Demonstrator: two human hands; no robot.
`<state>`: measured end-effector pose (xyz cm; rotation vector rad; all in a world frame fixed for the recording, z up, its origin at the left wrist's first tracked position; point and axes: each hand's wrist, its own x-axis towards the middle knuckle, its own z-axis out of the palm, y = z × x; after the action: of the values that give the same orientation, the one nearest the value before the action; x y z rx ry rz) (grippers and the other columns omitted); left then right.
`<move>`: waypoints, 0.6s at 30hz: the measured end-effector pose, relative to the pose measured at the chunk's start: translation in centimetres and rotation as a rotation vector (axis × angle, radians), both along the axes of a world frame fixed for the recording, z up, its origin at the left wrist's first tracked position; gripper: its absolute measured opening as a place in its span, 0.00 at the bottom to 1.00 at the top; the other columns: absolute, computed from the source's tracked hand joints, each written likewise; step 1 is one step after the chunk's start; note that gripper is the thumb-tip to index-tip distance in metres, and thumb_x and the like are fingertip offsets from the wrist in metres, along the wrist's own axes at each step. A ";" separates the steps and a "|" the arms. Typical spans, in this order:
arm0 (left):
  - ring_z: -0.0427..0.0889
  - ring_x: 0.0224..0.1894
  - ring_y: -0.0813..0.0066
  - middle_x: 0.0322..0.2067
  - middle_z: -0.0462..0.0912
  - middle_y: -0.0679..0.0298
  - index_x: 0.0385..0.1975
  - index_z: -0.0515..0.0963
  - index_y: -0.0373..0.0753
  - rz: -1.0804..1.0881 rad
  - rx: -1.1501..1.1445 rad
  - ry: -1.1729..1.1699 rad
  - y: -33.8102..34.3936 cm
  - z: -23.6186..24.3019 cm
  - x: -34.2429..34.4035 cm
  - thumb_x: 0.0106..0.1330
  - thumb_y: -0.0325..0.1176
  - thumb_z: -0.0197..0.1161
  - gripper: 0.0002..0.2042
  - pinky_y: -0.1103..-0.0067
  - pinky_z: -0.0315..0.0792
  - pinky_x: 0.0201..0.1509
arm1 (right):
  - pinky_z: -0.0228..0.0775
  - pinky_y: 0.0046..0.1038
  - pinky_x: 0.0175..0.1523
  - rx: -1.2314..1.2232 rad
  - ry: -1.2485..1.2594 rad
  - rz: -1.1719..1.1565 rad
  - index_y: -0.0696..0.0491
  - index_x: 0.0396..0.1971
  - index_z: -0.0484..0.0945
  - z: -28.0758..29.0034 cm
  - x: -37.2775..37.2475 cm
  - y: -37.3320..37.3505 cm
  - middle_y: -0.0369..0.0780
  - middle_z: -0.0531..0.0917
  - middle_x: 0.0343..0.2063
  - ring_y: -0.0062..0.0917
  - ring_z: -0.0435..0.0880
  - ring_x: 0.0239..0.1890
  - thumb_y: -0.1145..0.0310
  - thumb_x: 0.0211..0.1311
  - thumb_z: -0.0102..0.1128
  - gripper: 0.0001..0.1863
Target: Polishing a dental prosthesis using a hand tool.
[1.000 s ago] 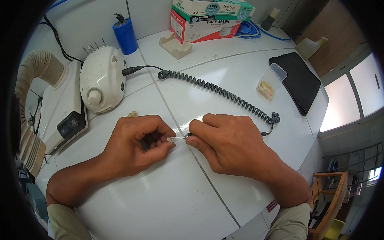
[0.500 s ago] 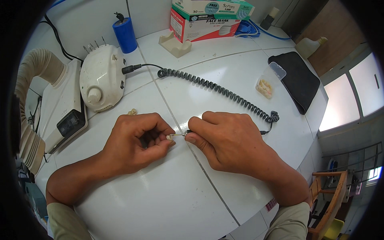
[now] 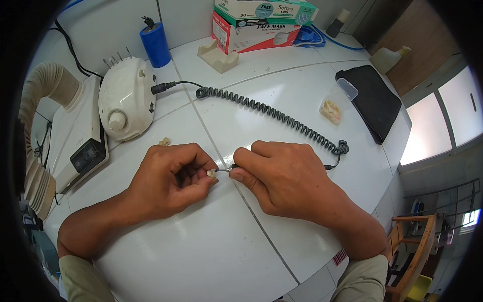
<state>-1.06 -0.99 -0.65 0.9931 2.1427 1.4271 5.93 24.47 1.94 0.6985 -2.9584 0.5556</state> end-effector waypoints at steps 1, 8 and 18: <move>0.84 0.30 0.84 0.28 0.86 0.67 0.40 0.85 0.31 0.000 0.004 0.009 0.0 0.0 0.0 0.69 0.26 0.74 0.06 0.82 0.78 0.35 | 0.68 0.38 0.27 -0.004 0.002 0.002 0.50 0.40 0.82 0.0 0.0 0.0 0.37 0.77 0.22 0.35 0.79 0.22 0.57 0.82 0.63 0.13; 0.81 0.27 0.86 0.27 0.85 0.68 0.40 0.85 0.31 -0.001 0.001 0.024 0.0 -0.2 0.0 0.69 0.26 0.74 0.07 0.83 0.76 0.32 | 0.68 0.38 0.28 0.014 0.005 -0.009 0.50 0.40 0.82 0.1 0.0 -0.1 0.37 0.77 0.23 0.35 0.80 0.22 0.57 0.81 0.63 0.13; 0.80 0.26 0.86 0.26 0.85 0.69 0.40 0.85 0.32 -0.013 -0.013 0.042 0.0 -0.2 -0.1 0.69 0.26 0.74 0.07 0.83 0.74 0.30 | 0.70 0.38 0.29 0.011 -0.015 -0.003 0.50 0.40 0.83 0.2 0.0 -0.1 0.37 0.77 0.23 0.35 0.80 0.23 0.57 0.81 0.63 0.12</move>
<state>-1.16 -0.96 -0.81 1.0389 2.1682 1.3961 5.92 24.39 2.17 0.6941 -2.9781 0.5479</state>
